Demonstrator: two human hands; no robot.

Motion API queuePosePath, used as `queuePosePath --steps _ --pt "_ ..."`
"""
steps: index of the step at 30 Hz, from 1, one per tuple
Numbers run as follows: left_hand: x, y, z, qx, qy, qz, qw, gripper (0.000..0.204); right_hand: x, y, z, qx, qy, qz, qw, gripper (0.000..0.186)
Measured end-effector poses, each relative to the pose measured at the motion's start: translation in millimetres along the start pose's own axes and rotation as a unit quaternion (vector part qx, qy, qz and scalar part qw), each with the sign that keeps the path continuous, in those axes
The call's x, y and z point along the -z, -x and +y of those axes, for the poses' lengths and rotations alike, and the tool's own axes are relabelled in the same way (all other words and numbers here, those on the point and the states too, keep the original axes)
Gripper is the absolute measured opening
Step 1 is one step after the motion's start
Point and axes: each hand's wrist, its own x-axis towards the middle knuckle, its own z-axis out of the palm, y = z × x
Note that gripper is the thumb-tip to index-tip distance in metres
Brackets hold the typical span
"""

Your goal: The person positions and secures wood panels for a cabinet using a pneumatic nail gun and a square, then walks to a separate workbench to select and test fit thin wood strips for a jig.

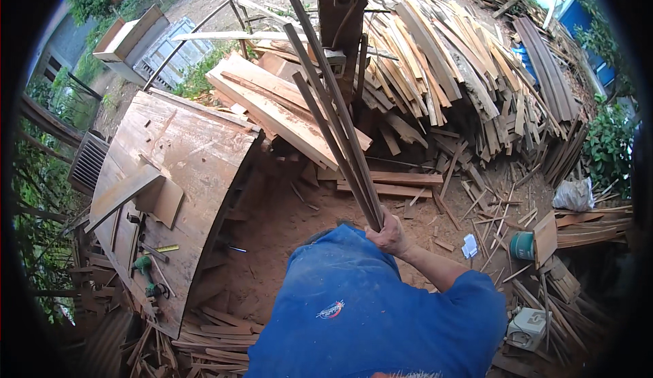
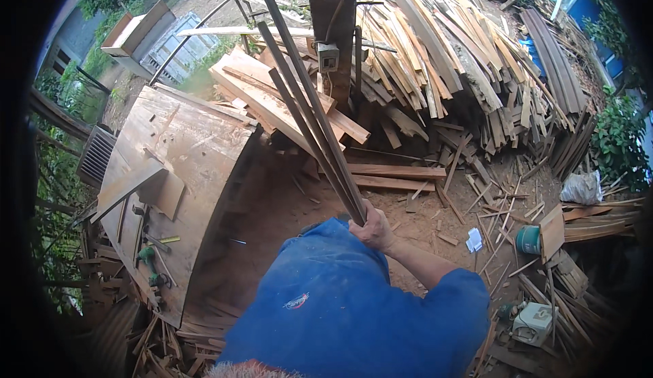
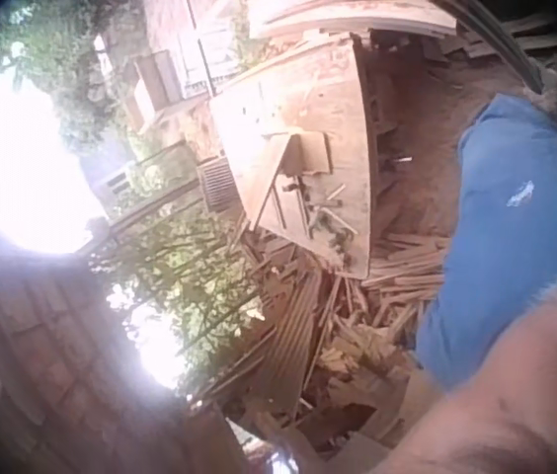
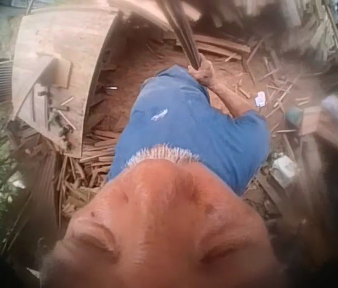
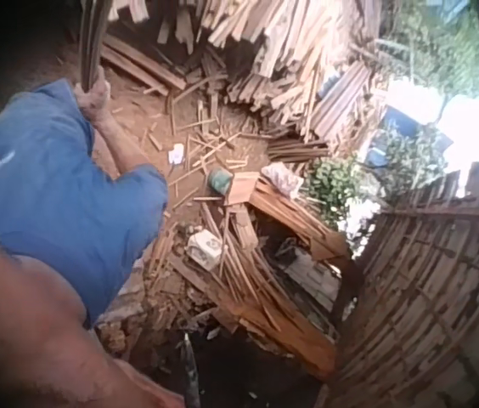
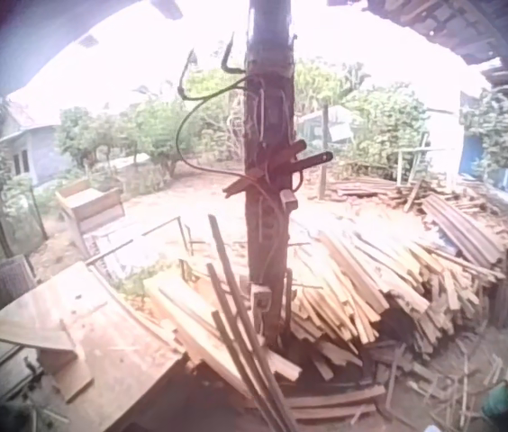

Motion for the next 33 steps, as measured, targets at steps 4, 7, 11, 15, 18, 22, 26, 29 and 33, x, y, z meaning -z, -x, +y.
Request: queuePosePath --steps 4,7,11,15,18,22,26,29,33 --pt "-12.2 7.5 -31.2 0.039 -0.005 -0.023 0.999 0.066 -41.9 -25.6 5.8 0.011 0.054 -0.06 0.997 0.049" --pt "-18.4 8.4 -41.1 0.052 -0.039 -0.061 0.996 0.067 -93.0 -82.5 33.9 0.03 0.073 -0.136 0.988 0.052" --pt "24.4 -7.1 -9.2 0.024 -0.25 -0.125 0.96 0.069 -170.1 -189.2 80.1 0.093 0.126 -0.167 0.973 0.049" --pt "130.9 -11.1 35.3 -0.08 0.002 0.17 0.982 0.059 -244.9 -282.3 60.0 0.111 0.154 -0.198 0.961 0.043" --pt "149.1 -7.0 88.8 -0.113 0.225 0.257 0.933 0.05 -308.9 -339.8 63.3 0.114 0.152 -0.188 0.964 0.044" --pt "147.7 -33.6 110.9 -0.162 0.272 0.233 0.919 0.048 -385.4 -410.1 58.5 0.063 0.183 -0.189 0.963 0.048" --pt "151.3 -52.1 145.6 -0.085 0.255 0.123 0.955 0.048 -426.0 -459.6 68.7 0.097 0.273 -0.182 0.94 0.048" --pt "172.5 -83.0 185.0 -0.082 0.168 0.134 0.973 0.047 -428.7 -484.0 80.6 0.118 0.311 -0.205 0.92 0.044" --pt "251.8 -145.0 327.5 -0.192 0.055 0.165 0.966 0.042 -366.0 -501.7 70.3 0.079 0.279 -0.243 0.926 0.037"
